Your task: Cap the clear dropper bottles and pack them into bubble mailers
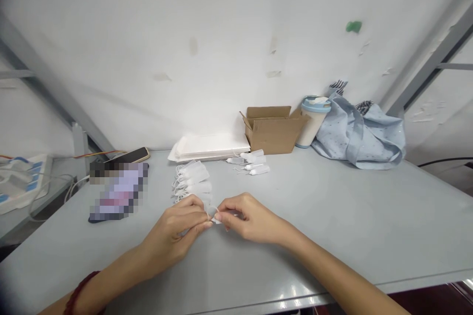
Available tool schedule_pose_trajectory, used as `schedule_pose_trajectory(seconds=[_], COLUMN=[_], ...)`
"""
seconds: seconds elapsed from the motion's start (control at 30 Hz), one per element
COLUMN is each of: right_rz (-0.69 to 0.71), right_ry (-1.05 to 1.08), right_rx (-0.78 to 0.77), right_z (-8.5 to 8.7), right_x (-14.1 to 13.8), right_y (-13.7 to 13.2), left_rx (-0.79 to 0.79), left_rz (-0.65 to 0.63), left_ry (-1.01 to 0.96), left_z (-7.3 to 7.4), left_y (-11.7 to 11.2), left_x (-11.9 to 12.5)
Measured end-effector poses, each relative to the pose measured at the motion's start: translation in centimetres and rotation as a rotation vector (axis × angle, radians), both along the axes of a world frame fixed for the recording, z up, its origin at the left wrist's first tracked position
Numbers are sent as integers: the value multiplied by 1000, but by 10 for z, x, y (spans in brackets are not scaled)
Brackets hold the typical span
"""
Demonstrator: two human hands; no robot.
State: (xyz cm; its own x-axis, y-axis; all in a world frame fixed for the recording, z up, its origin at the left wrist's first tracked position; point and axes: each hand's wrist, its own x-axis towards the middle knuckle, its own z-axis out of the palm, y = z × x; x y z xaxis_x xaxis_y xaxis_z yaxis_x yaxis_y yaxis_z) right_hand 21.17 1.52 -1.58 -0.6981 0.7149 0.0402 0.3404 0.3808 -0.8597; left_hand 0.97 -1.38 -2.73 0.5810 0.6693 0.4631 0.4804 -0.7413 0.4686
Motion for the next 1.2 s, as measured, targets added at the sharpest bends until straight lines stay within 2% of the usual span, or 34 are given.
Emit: schedule_pose_trajectory(seconds=[0.13,0.27,0.47,0.7,0.97,1.07,1.13,1.2], right_rz=[0,-11,51,85,-8,-131,-320,-428], right_ry=[-33,-38,-73,-75,-93,-105,-117,-153], right_rx=[46,5,-8,-18,251,300,389,534], right_z=[3,5,0,-5,-5,-5,-8,-14], right_x=[4,8,7,6,6,21,34,45], right_y=[6,9,5,4,17,34,47,60], left_rx=[-43,-53,4,3,44,91,120,150], left_rz=[10,48,-12,-22,68,205,361,491], left_ry=[24,-44,-55,-51,-66,-131,-210,-276], left_z=[2,3,-2,-7,-1,6,9,9], left_y=[3,3,-5,-7,3,11,21,33], left_x=[-1,0,4,4,1,-10,-23,-38])
